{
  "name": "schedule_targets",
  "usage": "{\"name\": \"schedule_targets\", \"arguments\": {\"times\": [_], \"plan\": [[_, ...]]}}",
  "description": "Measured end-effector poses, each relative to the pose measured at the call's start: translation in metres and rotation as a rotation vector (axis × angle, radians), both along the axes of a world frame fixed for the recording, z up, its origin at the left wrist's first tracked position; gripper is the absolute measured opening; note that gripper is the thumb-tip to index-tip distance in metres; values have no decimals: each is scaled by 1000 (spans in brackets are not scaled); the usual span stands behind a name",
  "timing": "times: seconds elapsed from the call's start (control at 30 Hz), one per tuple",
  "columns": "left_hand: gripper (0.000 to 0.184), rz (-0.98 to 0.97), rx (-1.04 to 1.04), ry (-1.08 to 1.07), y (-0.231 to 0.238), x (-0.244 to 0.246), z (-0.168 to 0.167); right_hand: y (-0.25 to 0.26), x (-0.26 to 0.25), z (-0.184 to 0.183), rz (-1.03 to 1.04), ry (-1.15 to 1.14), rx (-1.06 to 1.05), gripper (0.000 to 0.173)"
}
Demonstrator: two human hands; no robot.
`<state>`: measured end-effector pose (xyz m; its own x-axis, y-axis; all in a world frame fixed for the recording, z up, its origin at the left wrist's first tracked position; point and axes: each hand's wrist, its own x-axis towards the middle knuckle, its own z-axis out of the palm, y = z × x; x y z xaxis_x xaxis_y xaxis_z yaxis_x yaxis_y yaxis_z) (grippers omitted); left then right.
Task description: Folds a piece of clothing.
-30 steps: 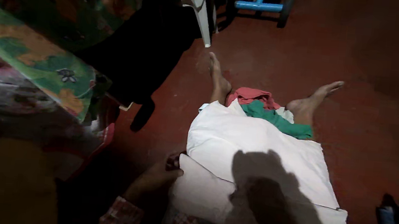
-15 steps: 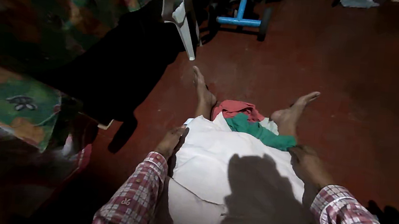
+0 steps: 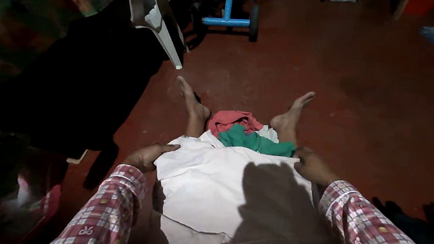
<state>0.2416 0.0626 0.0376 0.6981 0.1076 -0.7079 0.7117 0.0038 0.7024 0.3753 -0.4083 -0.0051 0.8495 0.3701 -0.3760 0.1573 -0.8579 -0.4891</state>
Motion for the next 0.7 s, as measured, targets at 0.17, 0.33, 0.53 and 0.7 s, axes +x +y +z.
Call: {"name": "schedule_targets", "arguments": {"times": [0.17, 0.33, 0.53, 0.7], "plan": [[15, 178, 14, -244, 5, -7, 4, -27, 1, 18, -81, 137, 230, 17], [19, 254, -4, -297, -1, -11, 16, -50, 7, 29, 155, 203, -183, 29], [22, 193, 112, -410, -5, -7, 23, -80, 6, 40, -212, 109, -20, 20], [16, 172, 248, -429, 2, 5, 16, -96, 6, 41, -265, 33, 175, 21]]}}
